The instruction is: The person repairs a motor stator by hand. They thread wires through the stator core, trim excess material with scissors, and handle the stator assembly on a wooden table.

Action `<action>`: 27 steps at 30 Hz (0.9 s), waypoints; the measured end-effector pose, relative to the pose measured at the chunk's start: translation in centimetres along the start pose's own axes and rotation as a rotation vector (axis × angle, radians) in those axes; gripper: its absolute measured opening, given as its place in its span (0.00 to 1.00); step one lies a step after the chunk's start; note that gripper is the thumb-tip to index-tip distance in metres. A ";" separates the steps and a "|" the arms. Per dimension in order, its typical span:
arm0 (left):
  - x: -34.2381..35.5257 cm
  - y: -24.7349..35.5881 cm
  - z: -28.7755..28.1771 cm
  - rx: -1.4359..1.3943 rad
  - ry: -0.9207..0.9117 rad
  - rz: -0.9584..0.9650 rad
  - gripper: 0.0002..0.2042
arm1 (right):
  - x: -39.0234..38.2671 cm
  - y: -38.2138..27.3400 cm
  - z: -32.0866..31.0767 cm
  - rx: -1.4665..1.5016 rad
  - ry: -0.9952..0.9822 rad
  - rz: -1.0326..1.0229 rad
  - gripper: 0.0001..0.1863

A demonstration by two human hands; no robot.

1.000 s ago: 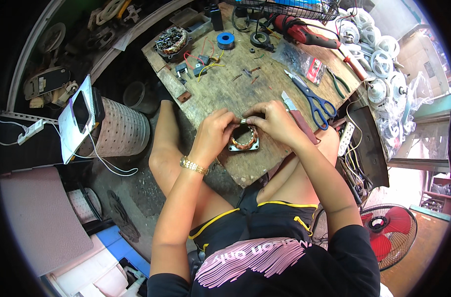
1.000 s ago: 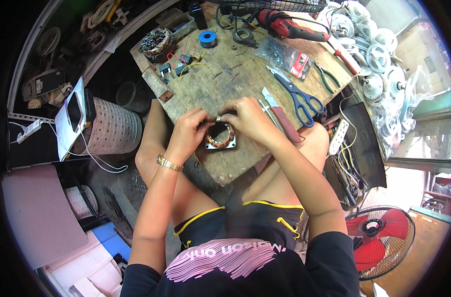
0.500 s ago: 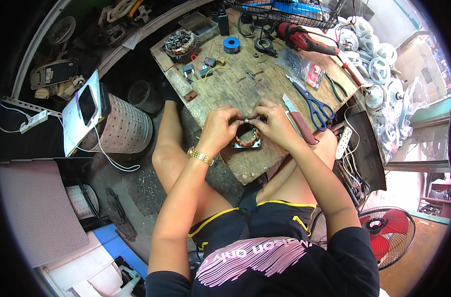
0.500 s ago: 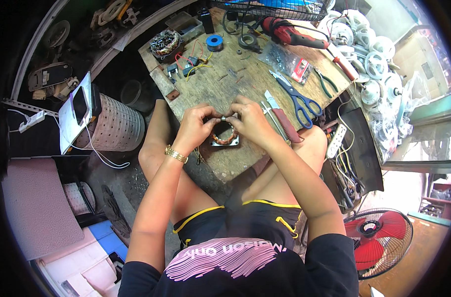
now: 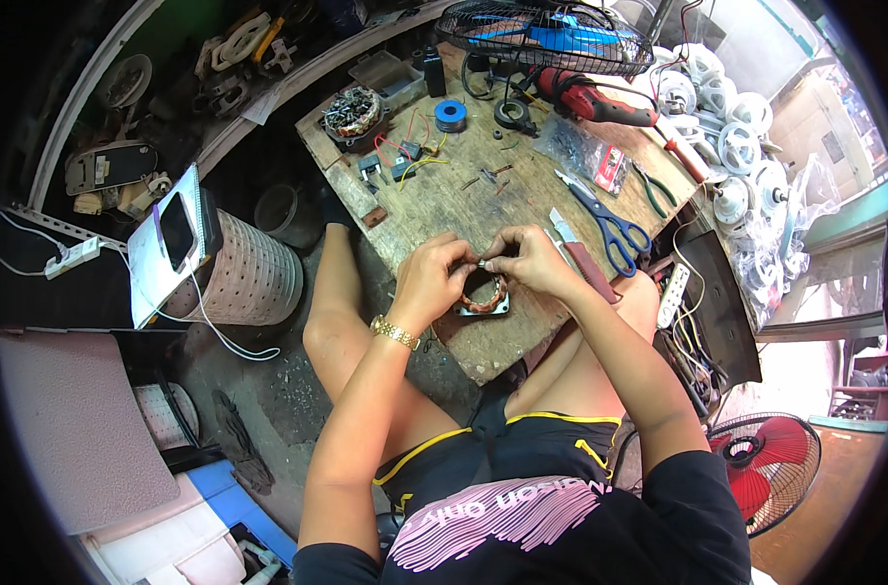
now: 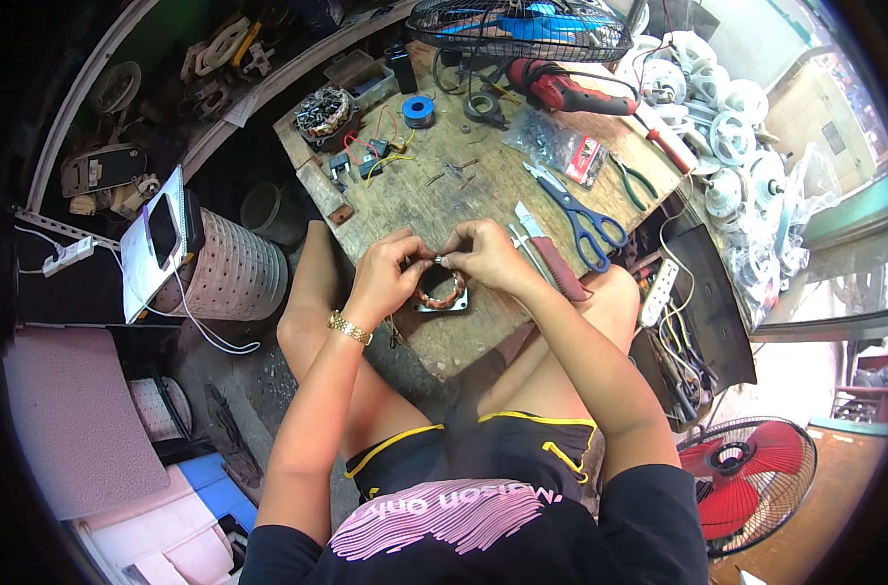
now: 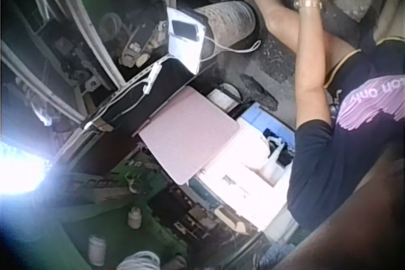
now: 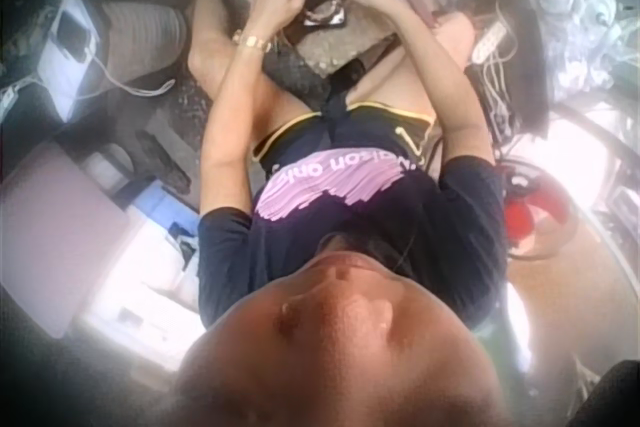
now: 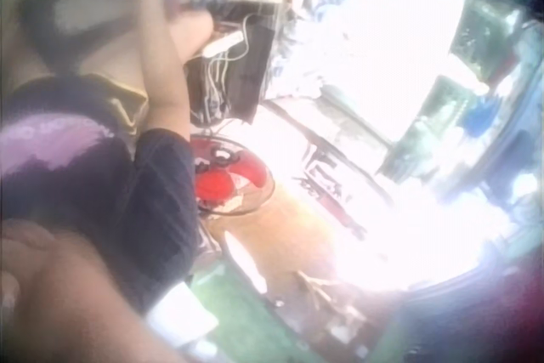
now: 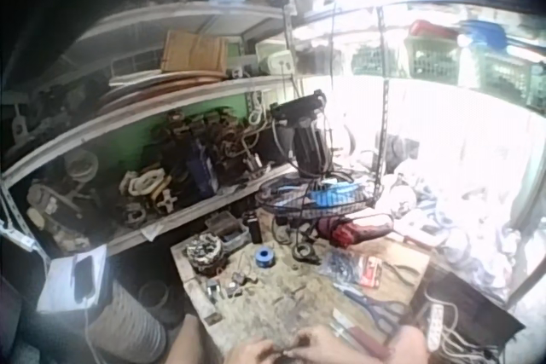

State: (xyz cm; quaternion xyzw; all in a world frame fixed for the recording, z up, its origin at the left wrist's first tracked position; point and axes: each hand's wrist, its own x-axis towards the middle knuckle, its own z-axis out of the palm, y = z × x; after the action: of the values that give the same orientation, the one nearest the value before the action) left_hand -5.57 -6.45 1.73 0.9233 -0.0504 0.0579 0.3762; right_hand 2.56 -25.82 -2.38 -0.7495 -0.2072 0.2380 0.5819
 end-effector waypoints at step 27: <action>-0.7 -0.6 1.7 0.082 0.013 0.208 0.06 | 6.3 0.2 -13.8 -0.786 0.552 -0.286 0.09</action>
State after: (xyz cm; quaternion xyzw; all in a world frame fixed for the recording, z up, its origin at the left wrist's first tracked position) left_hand -6.11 -7.16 0.04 0.9273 -0.1411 0.1045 0.3305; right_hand 15.81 -32.84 -0.46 -0.9112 -0.2200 -0.1474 0.3156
